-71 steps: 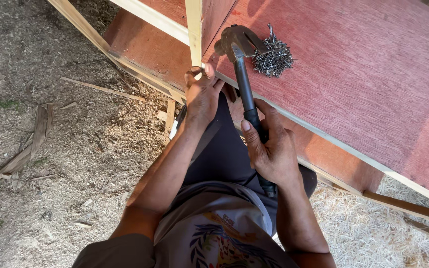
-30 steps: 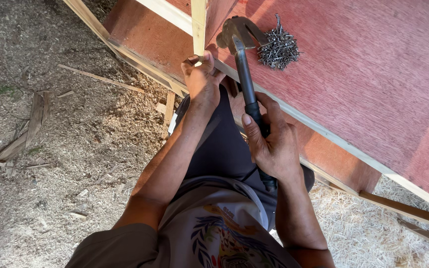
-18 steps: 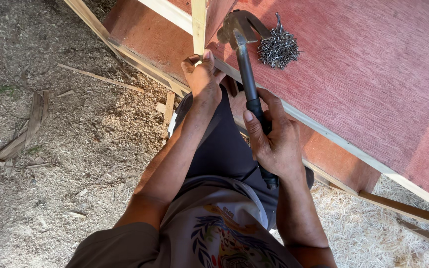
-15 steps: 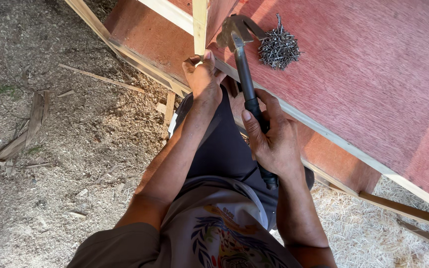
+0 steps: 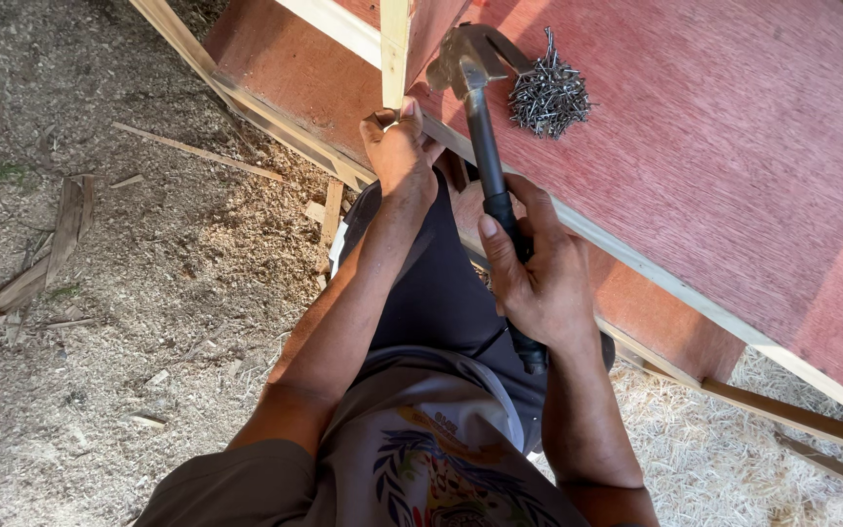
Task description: The person carries a plywood panel to a work frame, marks a cutting line on it with a pencil, and saws the panel with a hand saw. They then position the cut panel against a wooden frame and hammer nails into it, taking nails from a pile on the panel.
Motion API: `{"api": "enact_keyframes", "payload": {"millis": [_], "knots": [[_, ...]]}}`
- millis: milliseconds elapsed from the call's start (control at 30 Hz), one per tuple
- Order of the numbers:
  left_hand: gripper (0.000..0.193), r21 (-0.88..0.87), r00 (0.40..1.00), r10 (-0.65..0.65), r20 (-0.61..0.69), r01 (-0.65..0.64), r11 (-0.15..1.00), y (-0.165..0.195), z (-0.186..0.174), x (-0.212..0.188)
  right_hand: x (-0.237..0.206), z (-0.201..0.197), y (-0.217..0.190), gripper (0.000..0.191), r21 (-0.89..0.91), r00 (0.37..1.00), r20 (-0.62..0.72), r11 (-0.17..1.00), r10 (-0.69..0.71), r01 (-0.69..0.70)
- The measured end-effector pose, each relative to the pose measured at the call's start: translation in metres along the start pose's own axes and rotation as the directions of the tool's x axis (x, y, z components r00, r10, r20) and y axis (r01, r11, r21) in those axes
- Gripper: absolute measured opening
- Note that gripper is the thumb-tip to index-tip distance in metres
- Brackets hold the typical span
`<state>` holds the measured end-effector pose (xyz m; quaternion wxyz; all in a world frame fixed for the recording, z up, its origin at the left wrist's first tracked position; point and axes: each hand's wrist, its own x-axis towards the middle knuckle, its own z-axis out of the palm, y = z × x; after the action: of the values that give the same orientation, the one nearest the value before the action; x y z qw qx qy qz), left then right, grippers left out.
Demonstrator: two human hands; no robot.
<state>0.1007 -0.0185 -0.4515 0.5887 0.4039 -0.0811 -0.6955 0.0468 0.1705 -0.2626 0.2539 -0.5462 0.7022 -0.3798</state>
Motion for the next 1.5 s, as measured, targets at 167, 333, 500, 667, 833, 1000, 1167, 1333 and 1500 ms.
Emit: {"api": "enact_keyframes", "payload": {"millis": [167, 333, 500, 667, 833, 1000, 1167, 1333, 1500], "knots": [[0.033, 0.048, 1.000, -0.019, -0.011, 0.020, 0.999, -0.002, -0.001, 0.003, -0.012, -0.007, 0.002, 0.043, 0.059, 0.988, -0.101, 0.991, -0.114, 0.121], [0.031, 0.038, 1.000, -0.016, 0.001, 0.015, 0.999, -0.006, -0.005, 0.006, -0.006, 0.001, 0.007, 0.041, -0.017, 0.975, -0.105, 0.980, -0.197, 0.197], [0.031, -0.023, 0.999, 0.003, 0.033, -0.003, 1.000, -0.006, -0.005, 0.005, -0.003, 0.005, 0.004, 0.045, 0.010, 0.999, -0.016, 0.999, 0.036, -0.036], [0.030, -0.010, 0.999, -0.007, 0.037, 0.007, 1.000, -0.005, -0.004, 0.003, -0.019, -0.010, -0.003, 0.040, -0.061, 0.965, -0.152, 0.977, -0.212, 0.205], [0.032, -0.005, 1.000, -0.008, 0.018, 0.008, 1.000, -0.006, -0.004, 0.004, -0.013, -0.001, 0.001, 0.039, -0.051, 0.959, -0.141, 0.969, -0.245, 0.241], [0.034, -0.017, 1.000, -0.003, 0.014, 0.003, 1.000, -0.003, -0.003, 0.002, 0.000, 0.007, 0.003, 0.044, -0.134, 0.997, -0.038, 0.989, -0.062, 0.056], [0.031, 0.001, 0.999, -0.024, 0.023, 0.024, 1.000, 0.001, 0.001, -0.002, -0.018, -0.005, -0.002, 0.043, 0.065, 0.985, -0.148, 0.993, -0.090, 0.100], [0.030, -0.022, 0.999, -0.016, 0.028, 0.017, 1.000, -0.001, 0.000, 0.000, -0.009, 0.006, 0.007, 0.038, -0.059, 0.943, -0.155, 0.955, -0.296, 0.290], [0.030, -0.025, 1.000, -0.014, 0.017, 0.015, 1.000, -0.005, -0.003, 0.003, -0.006, 0.007, 0.013, 0.038, -0.188, 0.942, -0.091, 0.934, -0.323, 0.303]]}}
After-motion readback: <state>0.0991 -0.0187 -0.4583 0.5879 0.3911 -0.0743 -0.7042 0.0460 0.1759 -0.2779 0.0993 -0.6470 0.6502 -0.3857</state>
